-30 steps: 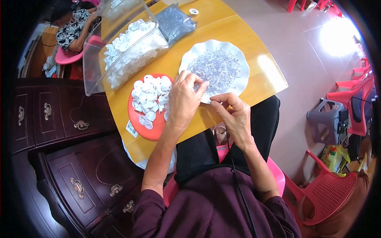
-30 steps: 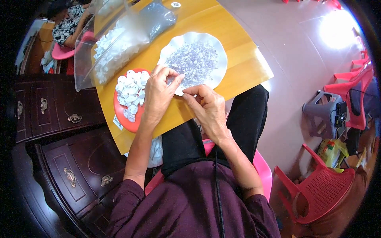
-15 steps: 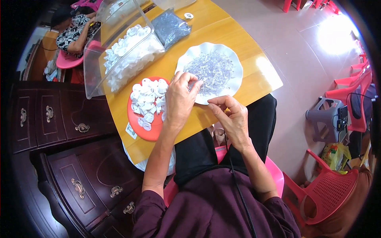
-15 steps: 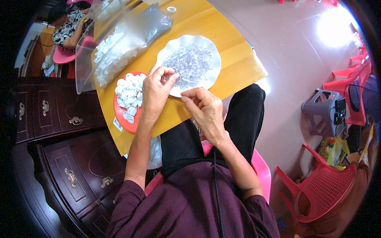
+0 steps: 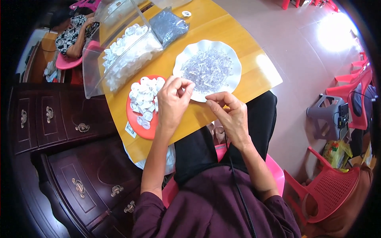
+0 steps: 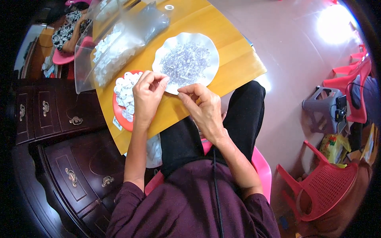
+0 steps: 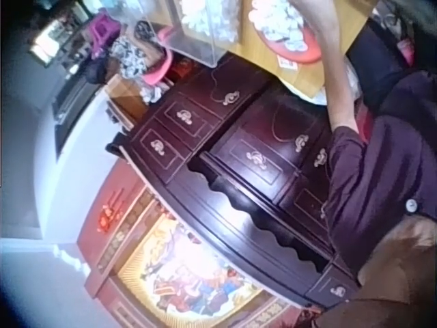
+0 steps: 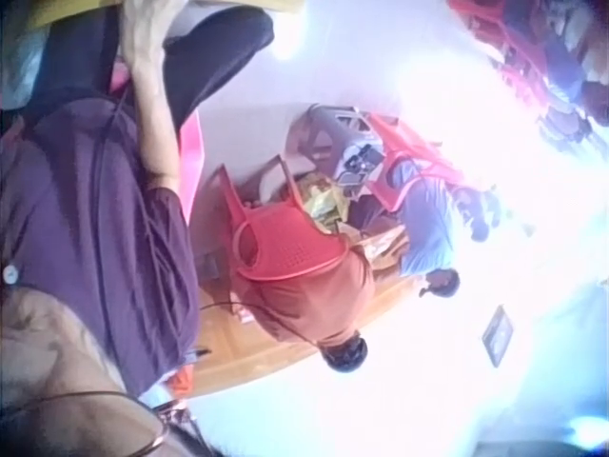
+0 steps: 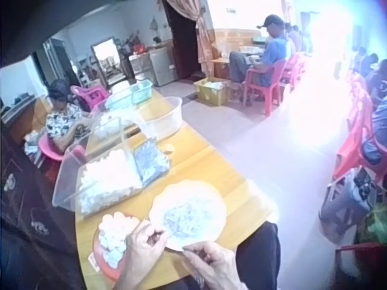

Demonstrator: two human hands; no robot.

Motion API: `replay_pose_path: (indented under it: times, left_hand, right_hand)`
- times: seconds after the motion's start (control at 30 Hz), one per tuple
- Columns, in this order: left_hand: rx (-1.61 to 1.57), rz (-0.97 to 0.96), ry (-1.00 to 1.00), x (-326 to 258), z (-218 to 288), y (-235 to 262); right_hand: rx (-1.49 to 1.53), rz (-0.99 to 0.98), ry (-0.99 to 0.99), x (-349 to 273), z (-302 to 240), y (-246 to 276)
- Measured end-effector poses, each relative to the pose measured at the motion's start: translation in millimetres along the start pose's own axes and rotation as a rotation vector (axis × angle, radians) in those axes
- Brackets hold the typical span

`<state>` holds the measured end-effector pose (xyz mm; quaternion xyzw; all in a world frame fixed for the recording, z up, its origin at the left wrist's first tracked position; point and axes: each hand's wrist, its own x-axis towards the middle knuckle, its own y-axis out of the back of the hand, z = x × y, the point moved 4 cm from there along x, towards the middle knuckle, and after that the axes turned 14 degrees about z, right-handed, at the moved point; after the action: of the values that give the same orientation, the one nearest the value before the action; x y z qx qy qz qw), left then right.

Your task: The person inserts small metal components into circular white plastic holders by hand as part of an assembly process.

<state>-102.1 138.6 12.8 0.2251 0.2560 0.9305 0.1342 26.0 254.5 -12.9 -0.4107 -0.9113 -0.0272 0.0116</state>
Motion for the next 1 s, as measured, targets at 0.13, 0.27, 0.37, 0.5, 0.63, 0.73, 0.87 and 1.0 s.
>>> replay_pose_path:
  times: [0.13,0.27,0.37,0.5,0.63,0.73,0.87,1.0]
  left_hand:
    - [0.118,0.112,-0.466,-30,12,26]
    - [0.219,0.118,-0.786,-58,13,50]
    - [0.185,0.089,-0.823,-74,5,61]
    - [0.226,0.086,-0.752,-88,-10,75]
    - [0.262,0.079,-0.709,-96,-20,84]
    - [0.266,0.093,-0.703,-99,-23,87]
    - [0.268,0.106,-0.713,-99,-24,89]
    - [0.22,0.07,-0.643,-92,-27,86]
  right_hand:
    - [0.046,-0.017,-0.017,-2,-6,-10]
    - [0.116,-0.285,-0.367,-17,-9,-22]
    - [0.133,-0.379,-0.472,-30,-3,-30]
    - [0.121,-0.434,-0.563,-43,7,-42]
    - [0.083,-0.462,-0.548,-47,10,-52]
    - [0.085,-0.489,-0.591,-49,11,-55]
    - [0.07,-0.512,-0.633,-49,6,-58]
    - [0.061,-0.48,-0.627,-52,9,-59]
